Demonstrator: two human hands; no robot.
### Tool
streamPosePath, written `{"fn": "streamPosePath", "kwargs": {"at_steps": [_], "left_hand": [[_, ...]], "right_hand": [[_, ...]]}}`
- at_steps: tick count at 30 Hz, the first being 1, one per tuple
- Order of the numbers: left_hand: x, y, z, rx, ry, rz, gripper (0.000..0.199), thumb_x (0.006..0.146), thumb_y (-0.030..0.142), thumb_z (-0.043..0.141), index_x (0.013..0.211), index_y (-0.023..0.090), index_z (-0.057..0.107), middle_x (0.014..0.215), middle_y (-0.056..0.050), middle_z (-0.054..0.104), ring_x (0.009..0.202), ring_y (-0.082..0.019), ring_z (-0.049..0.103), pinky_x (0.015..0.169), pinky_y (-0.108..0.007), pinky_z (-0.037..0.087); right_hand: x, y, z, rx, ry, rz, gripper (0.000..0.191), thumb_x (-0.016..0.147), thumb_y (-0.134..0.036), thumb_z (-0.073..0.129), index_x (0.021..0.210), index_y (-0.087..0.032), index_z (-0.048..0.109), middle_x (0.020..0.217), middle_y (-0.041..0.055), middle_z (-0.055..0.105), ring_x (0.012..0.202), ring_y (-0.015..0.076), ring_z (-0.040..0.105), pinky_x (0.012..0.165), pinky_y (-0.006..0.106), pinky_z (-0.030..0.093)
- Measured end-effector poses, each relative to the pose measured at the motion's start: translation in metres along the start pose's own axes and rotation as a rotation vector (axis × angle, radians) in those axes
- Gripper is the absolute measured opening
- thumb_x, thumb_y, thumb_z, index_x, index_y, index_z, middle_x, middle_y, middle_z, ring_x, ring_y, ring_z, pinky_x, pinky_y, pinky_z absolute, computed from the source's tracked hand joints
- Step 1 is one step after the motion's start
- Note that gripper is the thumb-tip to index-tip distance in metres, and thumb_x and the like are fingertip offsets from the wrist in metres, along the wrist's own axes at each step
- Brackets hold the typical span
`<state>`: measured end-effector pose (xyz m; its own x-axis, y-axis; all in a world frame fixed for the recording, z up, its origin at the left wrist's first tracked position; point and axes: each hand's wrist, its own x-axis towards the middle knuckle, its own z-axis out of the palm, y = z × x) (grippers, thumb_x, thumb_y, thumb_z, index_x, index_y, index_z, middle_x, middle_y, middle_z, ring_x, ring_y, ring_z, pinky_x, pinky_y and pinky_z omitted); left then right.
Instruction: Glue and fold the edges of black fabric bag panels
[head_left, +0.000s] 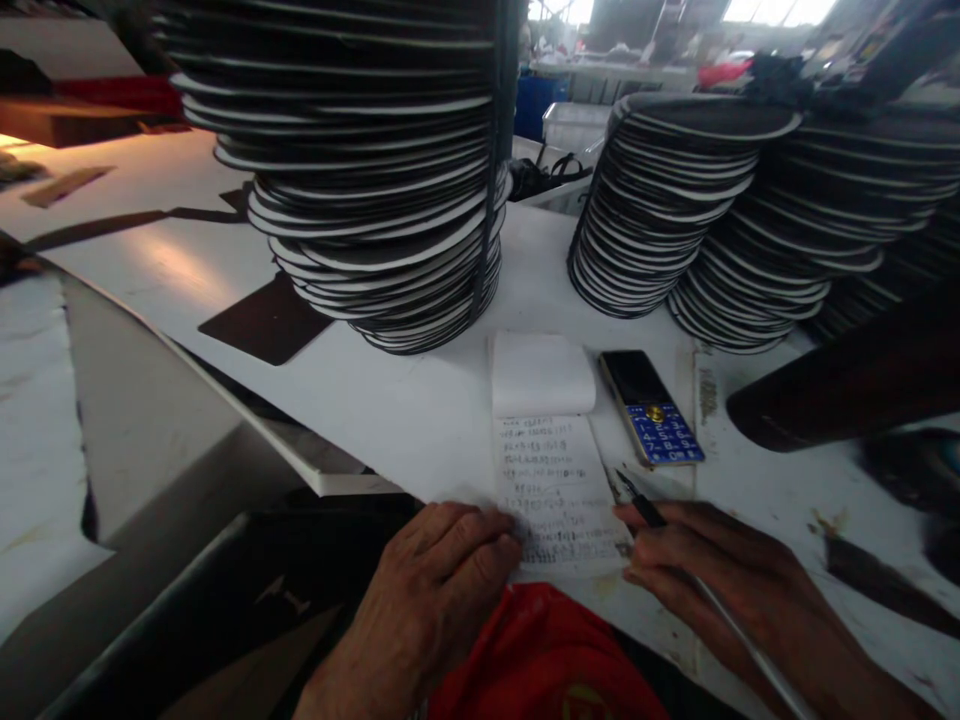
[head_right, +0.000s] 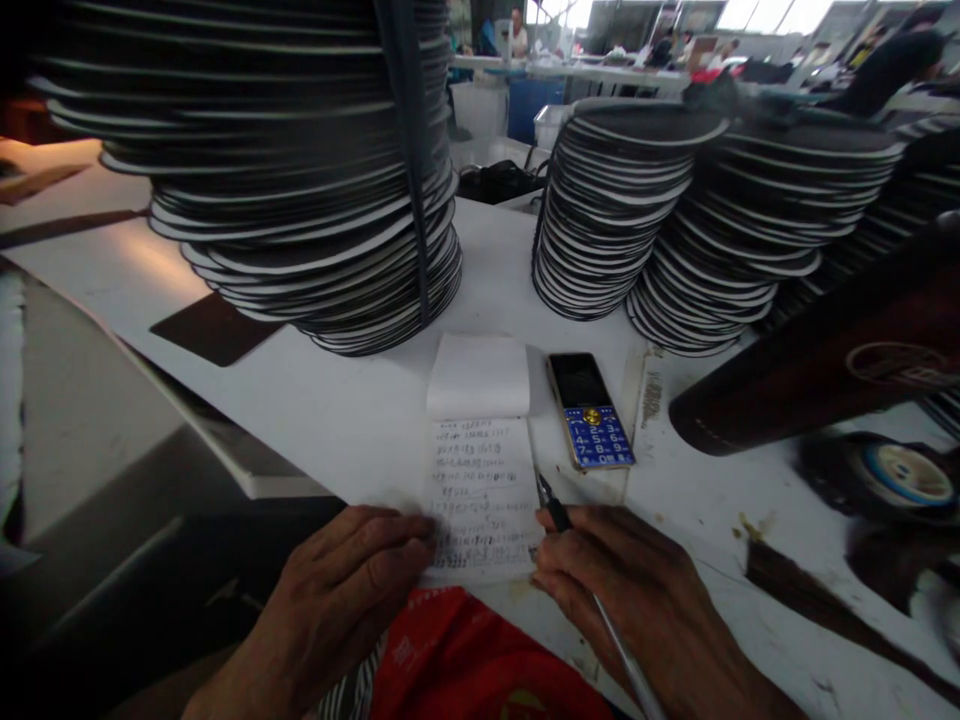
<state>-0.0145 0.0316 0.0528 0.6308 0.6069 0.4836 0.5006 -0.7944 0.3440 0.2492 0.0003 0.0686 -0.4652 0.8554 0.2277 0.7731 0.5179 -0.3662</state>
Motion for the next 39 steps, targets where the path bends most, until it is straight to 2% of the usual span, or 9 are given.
{"fn": "streamPosePath", "kwargs": {"at_steps": [4,7,11,15,20,29,33,36,39], "left_hand": [[0.0,0.001,0.002,-0.004,0.024,0.005,0.012,0.09,0.014,0.047,0.095,0.015,0.058,0.094,-0.004,0.066,0.079,-0.016,0.056,0.065,-0.028,0.05],[-0.001,0.001,0.003,-0.018,0.023,0.003,0.012,0.09,0.014,0.048,0.097,0.014,0.057,0.096,-0.005,0.066,0.081,-0.015,0.056,0.067,-0.028,0.051],[-0.001,0.001,0.003,-0.015,0.017,-0.009,0.013,0.089,0.013,0.048,0.097,0.015,0.058,0.095,-0.005,0.066,0.081,-0.015,0.057,0.068,-0.028,0.051],[-0.001,0.002,0.003,-0.03,0.011,-0.023,0.013,0.088,0.011,0.049,0.097,0.015,0.057,0.097,-0.005,0.066,0.082,-0.015,0.056,0.069,-0.028,0.051],[-0.001,0.002,0.005,-0.016,0.033,-0.029,0.013,0.087,0.01,0.05,0.097,0.015,0.058,0.095,-0.005,0.066,0.082,-0.015,0.057,0.07,-0.028,0.051],[-0.003,0.002,0.007,-0.057,-0.021,-0.067,0.016,0.088,0.013,0.05,0.102,0.015,0.058,0.1,-0.005,0.065,0.086,-0.016,0.057,0.074,-0.029,0.05],[-0.003,0.004,0.008,-0.086,0.012,-0.097,0.015,0.085,0.01,0.053,0.099,0.015,0.058,0.099,-0.005,0.065,0.087,-0.016,0.056,0.074,-0.029,0.05],[-0.003,0.004,0.01,-0.091,0.03,-0.107,0.016,0.084,0.009,0.055,0.099,0.015,0.059,0.1,-0.005,0.064,0.087,-0.016,0.056,0.074,-0.029,0.05],[-0.004,0.004,0.011,-0.062,0.027,-0.093,0.017,0.086,0.011,0.053,0.1,0.016,0.059,0.1,-0.005,0.064,0.089,-0.016,0.056,0.074,-0.029,0.049]], "right_hand": [[-0.014,0.002,-0.002,-0.114,0.007,-0.011,0.016,0.09,-0.025,0.049,0.104,-0.025,0.056,0.098,0.0022,0.067,0.086,0.017,0.066,0.074,0.029,0.058],[-0.024,0.004,-0.005,-0.181,0.104,-0.016,0.021,0.089,-0.026,0.048,0.108,-0.023,0.056,0.102,0.0028,0.069,0.09,0.0171,0.067,0.075,0.025,0.057],[-0.033,0.006,-0.007,-0.168,0.194,-0.121,0.015,0.087,-0.025,0.05,0.096,-0.022,0.061,0.095,0.0019,0.072,0.081,0.0141,0.069,0.07,0.017,0.057],[-0.036,0.004,-0.002,-0.182,0.263,-0.102,0.013,0.087,-0.025,0.052,0.094,-0.021,0.062,0.095,0.004,0.072,0.083,0.016,0.069,0.07,0.021,0.057],[-0.03,0.0,0.001,-0.19,0.285,-0.168,0.01,0.084,-0.019,0.053,0.084,-0.022,0.062,0.085,0.0039,0.073,0.078,0.0157,0.069,0.066,0.022,0.056],[-0.037,0.016,0.001,-0.209,0.16,-0.206,0.019,0.079,-0.015,0.054,0.094,-0.023,0.063,0.094,0.0021,0.072,0.086,0.0149,0.067,0.073,0.021,0.054],[-0.04,0.012,0.0,-0.206,0.13,-0.157,0.02,0.079,-0.015,0.055,0.096,-0.024,0.063,0.096,0.0023,0.072,0.089,0.0161,0.067,0.076,0.023,0.054],[-0.036,0.006,-0.002,-0.216,0.149,-0.127,0.018,0.082,-0.015,0.052,0.093,-0.024,0.063,0.092,0.0017,0.072,0.085,0.0152,0.067,0.074,0.023,0.053],[-0.029,0.003,-0.004,-0.288,0.172,-0.186,0.019,0.084,-0.013,0.049,0.087,-0.023,0.064,0.085,0.0005,0.073,0.079,0.0147,0.068,0.073,0.023,0.051]]}}
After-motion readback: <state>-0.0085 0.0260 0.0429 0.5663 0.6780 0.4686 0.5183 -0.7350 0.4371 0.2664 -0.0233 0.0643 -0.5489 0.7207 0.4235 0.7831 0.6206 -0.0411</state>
